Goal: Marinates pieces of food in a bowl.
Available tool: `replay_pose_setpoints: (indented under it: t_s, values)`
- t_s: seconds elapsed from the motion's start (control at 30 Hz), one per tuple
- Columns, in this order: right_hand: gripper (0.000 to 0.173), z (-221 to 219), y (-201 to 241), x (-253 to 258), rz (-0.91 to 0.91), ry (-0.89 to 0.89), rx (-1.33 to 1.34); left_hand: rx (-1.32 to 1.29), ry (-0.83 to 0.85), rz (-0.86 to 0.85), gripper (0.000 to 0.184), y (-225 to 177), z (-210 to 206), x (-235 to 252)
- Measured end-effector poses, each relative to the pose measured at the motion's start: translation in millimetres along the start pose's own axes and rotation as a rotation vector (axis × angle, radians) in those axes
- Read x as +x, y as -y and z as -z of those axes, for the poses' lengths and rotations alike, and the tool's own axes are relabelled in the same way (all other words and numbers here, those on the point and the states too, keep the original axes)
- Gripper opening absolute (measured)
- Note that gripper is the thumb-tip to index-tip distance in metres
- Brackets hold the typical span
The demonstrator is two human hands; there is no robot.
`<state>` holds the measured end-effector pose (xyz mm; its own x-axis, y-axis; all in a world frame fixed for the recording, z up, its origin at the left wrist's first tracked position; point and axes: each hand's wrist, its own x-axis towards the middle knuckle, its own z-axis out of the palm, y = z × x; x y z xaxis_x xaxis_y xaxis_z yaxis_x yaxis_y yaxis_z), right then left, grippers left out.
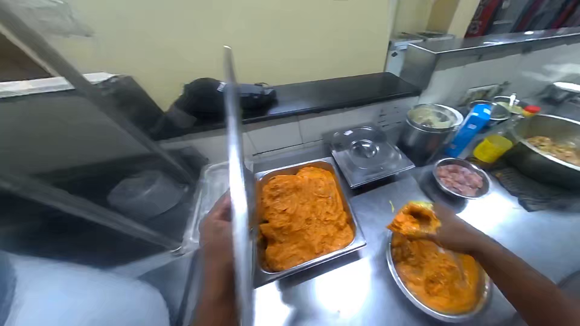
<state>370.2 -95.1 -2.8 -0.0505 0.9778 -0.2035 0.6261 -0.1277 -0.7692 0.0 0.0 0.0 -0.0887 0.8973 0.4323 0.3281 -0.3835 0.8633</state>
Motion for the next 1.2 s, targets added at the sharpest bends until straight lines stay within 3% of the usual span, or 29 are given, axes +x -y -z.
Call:
replay_pose_setpoints:
  t_s: [0.07,0.13,0.17,0.3,0.43,0.57,0.73,0.93,1.0,1.1,1.2]
  values:
    - [0.036,-12.5,-50.6,-21.8,-0.162,0.073,-0.265,0.176,0.063,0.067,0.043,5.4,-25.9,8.6]
    - [0.034,-33.3,-86.1,-32.1,-0.301,0.330,-0.414,0.300,0.162,0.144,0.045,11.2,-47.6,15.5]
    - [0.033,-36.0,-97.3,-36.3,-0.321,0.337,-0.424,0.349,0.202,0.157,0.045,18.4,-57.2,17.5]
    - [0.043,-19.3,-97.3,-46.9,-0.343,-0.078,-0.231,0.581,0.305,0.163,0.044,47.9,-77.4,20.2]
    - [0.039,-23.4,-102.1,-43.3,-0.335,0.024,-0.165,0.755,0.386,0.180,0.045,68.4,-91.4,19.3]
    - [0.041,-25.2,-111.9,-43.4,-0.311,-0.042,-0.040,0.853,0.422,0.258,0.047,77.3,-109.7,14.6]
    - [0.041,-18.3,-115.6,-42.9,-0.316,0.008,-0.056,0.951,0.399,0.314,0.047,79.2,-121.7,15.5]
    - [0.029,-32.3,-108.1,-37.6,-0.273,0.375,-0.377,0.848,0.423,0.274,0.049,85.5,-125.0,18.5]
    - [0.029,-18.9,-106.0,-36.4,-0.286,0.340,-0.348,0.675,0.324,0.201,0.049,82.1,-117.1,4.8]
    - [0.034,-2.3,-104.4,-28.5,-0.292,0.130,-0.284,0.457,0.187,0.062,0.041,38.4,-121.7,-59.0]
    - [0.037,-10.1,-104.5,-24.1,-0.312,0.204,-0.333,0.205,0.262,0.092,0.038,-5.5,-157.2,-163.7]
